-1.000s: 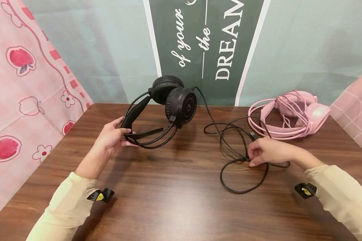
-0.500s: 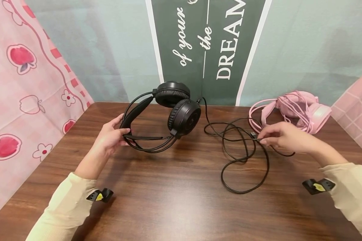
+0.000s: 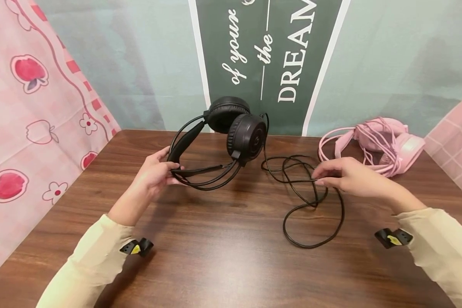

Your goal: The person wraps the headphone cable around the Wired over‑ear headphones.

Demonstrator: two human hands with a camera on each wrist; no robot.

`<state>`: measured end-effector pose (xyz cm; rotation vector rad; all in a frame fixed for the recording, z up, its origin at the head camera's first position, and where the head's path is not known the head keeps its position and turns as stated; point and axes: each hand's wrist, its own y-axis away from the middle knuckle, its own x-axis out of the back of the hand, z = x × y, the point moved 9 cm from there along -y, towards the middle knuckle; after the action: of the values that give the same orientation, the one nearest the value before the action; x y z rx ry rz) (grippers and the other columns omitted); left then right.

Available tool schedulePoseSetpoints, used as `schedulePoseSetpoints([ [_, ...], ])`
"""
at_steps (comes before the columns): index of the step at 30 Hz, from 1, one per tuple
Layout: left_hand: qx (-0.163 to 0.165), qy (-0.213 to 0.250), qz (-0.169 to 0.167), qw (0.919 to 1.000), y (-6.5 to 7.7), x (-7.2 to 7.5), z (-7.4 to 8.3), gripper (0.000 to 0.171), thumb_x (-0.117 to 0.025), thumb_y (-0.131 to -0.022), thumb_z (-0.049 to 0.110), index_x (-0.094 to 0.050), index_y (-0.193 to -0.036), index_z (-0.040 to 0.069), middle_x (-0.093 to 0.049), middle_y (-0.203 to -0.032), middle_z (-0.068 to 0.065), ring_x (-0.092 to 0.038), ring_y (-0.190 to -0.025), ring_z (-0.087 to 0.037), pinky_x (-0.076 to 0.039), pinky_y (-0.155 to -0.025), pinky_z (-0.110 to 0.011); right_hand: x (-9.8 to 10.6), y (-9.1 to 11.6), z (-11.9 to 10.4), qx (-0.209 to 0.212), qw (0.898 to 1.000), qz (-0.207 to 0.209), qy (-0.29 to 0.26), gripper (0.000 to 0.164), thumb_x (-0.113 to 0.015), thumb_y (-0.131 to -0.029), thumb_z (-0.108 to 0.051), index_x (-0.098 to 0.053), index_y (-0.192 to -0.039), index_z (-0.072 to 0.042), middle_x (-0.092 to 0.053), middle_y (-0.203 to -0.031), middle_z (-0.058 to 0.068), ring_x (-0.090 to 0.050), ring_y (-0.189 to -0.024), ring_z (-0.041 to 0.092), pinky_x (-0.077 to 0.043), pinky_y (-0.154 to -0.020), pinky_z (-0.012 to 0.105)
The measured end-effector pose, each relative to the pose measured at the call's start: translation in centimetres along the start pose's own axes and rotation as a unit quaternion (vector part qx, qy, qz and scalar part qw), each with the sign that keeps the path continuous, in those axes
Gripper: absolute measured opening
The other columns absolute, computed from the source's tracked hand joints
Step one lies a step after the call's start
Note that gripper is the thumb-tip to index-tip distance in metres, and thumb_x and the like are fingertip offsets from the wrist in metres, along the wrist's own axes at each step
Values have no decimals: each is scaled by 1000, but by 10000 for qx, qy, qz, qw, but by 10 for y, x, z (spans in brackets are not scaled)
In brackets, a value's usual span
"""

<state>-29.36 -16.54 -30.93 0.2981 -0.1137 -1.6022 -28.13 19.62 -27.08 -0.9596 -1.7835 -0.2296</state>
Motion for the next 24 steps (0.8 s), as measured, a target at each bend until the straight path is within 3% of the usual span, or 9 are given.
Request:
schedulePoseSetpoints([
  [5,-2,-112,12,9999,-5,-13,-1,68,-37,-87,-14,-15,-146,11,-43,-97,-21,-59,-63,-11,-55,-53,-28,-6,-19,-28,450,9979,-112,-456,17,-69,-78,-1,-62,-82,-16,-57,-73,-12,-45,-60,0,-39,-50,17],
  [9,-15,-245,59,9997,-9,-19,-2,67,-38,-87,-13,-18,-146,11,-42,-97,-20,-58,-62,-12,-56,-55,-30,-2,-30,-45,695,9964,1,-492,20,-70,-77,1,-63,-82,-17,-58,-74,-11,-47,-62,1,-39,-53,16],
  [16,11,-581,111,9982,-12,-24,-3,65,-37,-89,-12,-18,-146,12,-40,-98,-19,-57,-63,-16,-56,-55,-32,4,-42,-64,818,9936,-1,-784,21,-67,-79,1,-63,-85,-19,-61,-79,-10,-52,-69,4,-42,-60,17],
  [24,-141,-1021,147,9946,-16,-29,-3,66,-39,-87,-14,-23,-145,13,-35,-119,-22,-56,-66,-19,-56,-56,-36,10,-49,-71,755,9949,248,-620,18,-66,-81,-1,-63,-84,-19,-60,-78,-12,-51,-68,4,-41,-59,17],
])
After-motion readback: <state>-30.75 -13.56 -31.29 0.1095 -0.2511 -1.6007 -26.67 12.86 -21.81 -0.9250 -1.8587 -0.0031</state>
